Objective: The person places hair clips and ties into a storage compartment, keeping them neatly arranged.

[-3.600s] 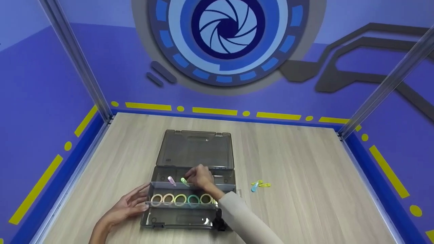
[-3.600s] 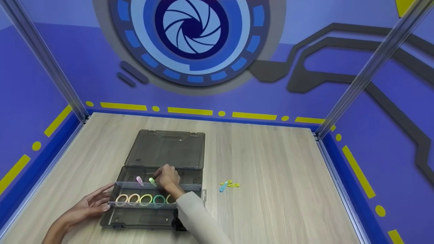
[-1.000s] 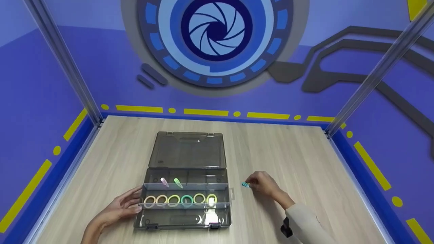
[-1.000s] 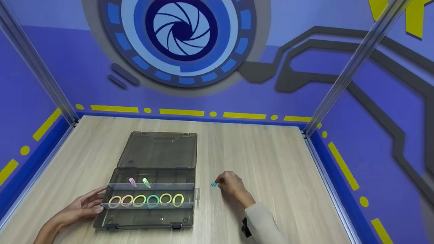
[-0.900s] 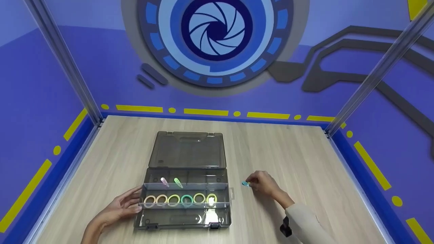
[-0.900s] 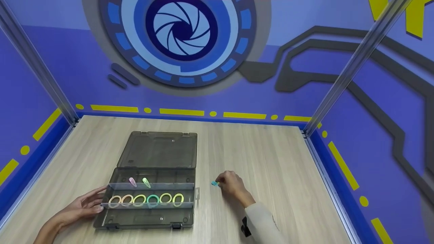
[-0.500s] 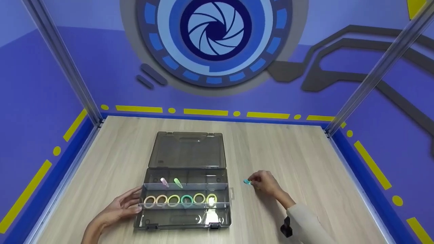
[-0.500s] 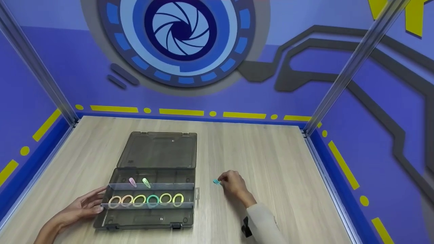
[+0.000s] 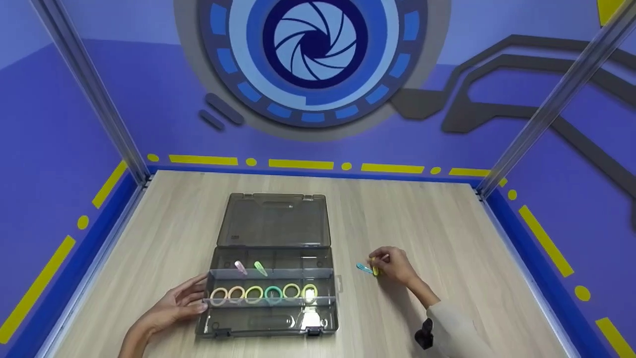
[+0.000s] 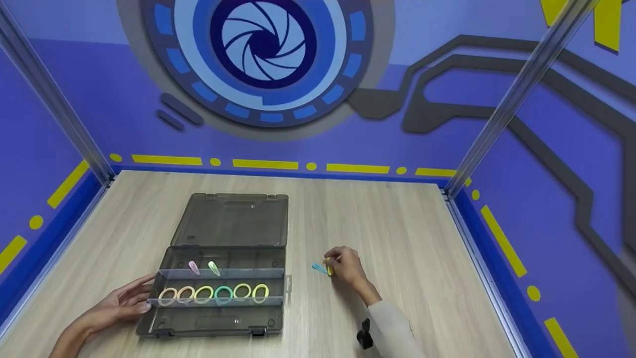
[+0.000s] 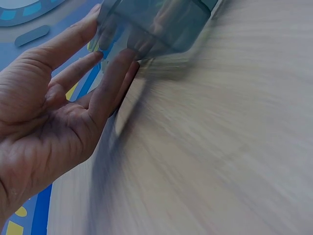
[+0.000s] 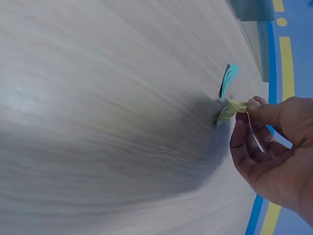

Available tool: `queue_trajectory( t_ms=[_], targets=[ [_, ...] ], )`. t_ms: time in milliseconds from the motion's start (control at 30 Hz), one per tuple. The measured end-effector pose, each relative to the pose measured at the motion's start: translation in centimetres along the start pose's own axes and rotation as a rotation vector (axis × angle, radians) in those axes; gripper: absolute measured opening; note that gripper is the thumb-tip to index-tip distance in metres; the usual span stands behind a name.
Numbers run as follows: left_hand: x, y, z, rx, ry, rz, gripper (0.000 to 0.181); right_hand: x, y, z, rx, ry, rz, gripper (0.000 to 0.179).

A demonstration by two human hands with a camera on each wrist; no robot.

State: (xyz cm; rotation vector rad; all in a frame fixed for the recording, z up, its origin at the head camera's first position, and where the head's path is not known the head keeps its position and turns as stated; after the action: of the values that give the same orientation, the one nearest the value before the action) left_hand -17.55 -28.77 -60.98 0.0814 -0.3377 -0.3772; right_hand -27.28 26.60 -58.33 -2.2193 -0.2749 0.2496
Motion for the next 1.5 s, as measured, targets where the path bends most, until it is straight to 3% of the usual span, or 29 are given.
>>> queue_trajectory(
  t_ms=[300, 633, 1100, 1367, 1500],
  targets=[
    [-0.2, -0.2, 0.0, 0.010, 0.045, -0.044, 0.084, 0.6, -0.1, 1.1, -0.025, 0.049, 0.031, 0.004],
    [-0.1, -0.2, 0.1, -0.010, 0.043, -0.042, 0.083, 2.2, -0.7, 1.9, 0.070, -0.174, -0.057, 0.013],
    [0.1, -0.2, 0.3, -0.012, -0.014, 0.019, 0.086, 3.6, -1.6, 3.5, 0.263, -0.161, -0.032, 0.002],
    [0.1, 0.0, 0.1, -0.013, -0.017, 0.017, 0.084, 3.9, -1.6, 3.9, 0.211, -0.182, -0.098, 0.008],
    [0.1, 0.0, 0.1, -0.017, -0.012, 0.017, 0.084, 3.9, -1.7, 3.8, 0.114, -0.197, -0.133, 0.013]
  ],
)
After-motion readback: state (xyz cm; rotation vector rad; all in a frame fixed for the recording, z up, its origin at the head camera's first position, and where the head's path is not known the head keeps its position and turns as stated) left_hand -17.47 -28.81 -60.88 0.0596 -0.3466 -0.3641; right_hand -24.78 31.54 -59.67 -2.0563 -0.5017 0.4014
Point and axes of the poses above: each hand's wrist, its own x-axis away from the middle knuckle, its own y-axis out of the palm, z = x × y, the point moved 2 cm from there along -x, towards the middle knuckle, and after that the axes turned 9 degrees about x, right-handed, at the moved point
